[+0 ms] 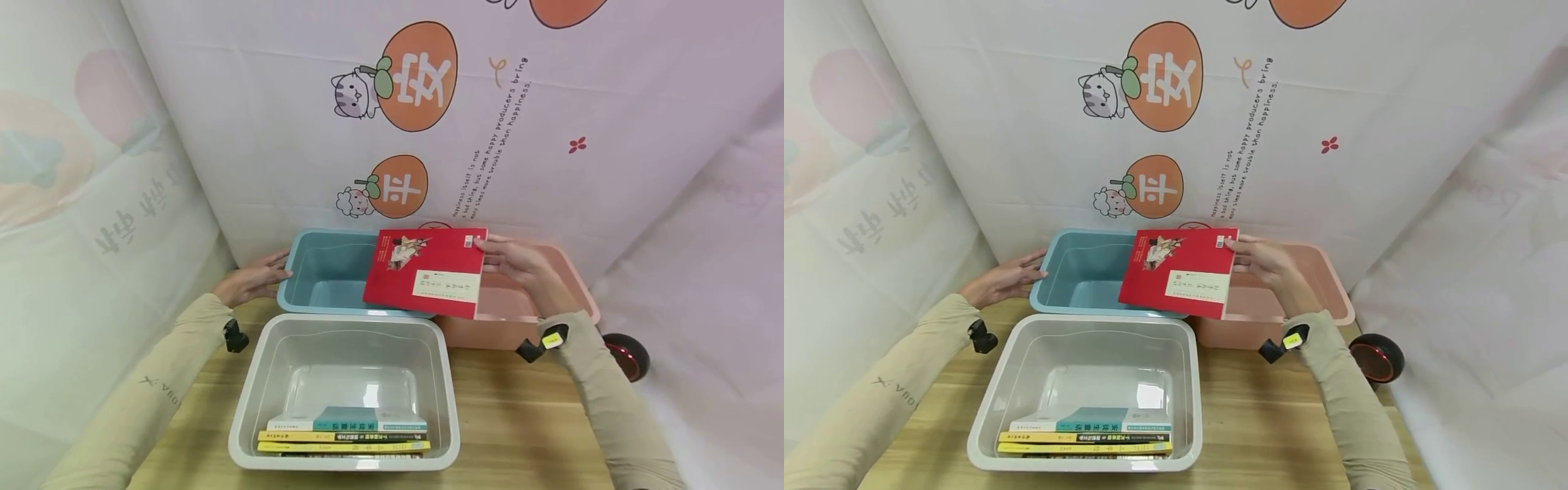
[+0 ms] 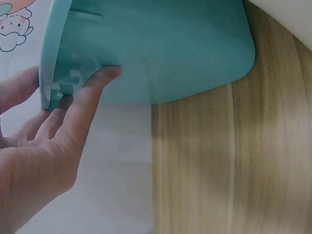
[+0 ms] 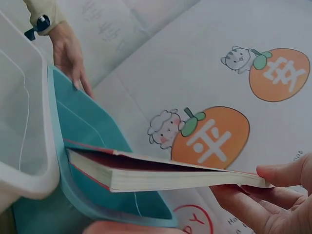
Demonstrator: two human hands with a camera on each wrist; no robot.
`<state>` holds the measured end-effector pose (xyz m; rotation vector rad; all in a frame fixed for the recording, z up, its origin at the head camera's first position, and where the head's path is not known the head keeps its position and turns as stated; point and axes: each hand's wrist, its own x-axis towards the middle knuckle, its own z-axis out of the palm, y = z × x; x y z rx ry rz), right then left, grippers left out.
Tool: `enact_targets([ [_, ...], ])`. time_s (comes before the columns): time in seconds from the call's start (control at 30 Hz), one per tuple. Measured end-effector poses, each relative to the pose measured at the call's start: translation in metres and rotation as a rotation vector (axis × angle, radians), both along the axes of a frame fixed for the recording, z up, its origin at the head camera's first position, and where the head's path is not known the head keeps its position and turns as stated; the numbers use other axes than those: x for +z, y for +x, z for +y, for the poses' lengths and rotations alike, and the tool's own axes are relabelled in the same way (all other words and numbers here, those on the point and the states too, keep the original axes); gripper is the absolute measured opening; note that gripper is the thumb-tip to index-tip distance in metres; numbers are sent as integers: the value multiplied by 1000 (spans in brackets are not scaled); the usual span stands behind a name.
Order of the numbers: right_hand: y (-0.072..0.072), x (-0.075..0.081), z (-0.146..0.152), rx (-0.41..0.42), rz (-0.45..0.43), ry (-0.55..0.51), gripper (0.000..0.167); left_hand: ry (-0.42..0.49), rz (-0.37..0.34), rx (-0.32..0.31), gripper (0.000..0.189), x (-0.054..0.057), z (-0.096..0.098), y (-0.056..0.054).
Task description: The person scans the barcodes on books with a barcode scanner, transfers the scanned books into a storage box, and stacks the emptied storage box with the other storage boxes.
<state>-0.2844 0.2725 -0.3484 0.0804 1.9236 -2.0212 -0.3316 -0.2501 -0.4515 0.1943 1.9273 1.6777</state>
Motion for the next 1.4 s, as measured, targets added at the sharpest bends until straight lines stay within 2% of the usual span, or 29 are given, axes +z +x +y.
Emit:
enact_targets([
  [0.07,-9,-4,-11,47,12,-1,55,4,0,-3,79,-1,-1,0],
  [0.1,-16,-5,-18,62,-10,-8,55,6,-2,-1,79,-1,-1,0],
  [0.33,-37,-16,-49,28,-43,48,53,0,-9,22,79,-1,-1,1],
  [0.6,-55,-27,-78,2,-73,66,51,2,-4,29,80,1,-1,3],
  [0.9,-69,-39,-114,-93,-98,151,46,11,-23,45,81,3,-1,3],
  [1.1,-78,-50,-129,-127,-106,152,45,25,-21,53,81,3,2,4],
  [1.27,-76,-55,-142,-90,-104,184,46,14,-34,65,81,2,4,5],
  [1.4,-71,-47,-143,-58,-4,228,44,21,-40,62,81,2,6,4],
])
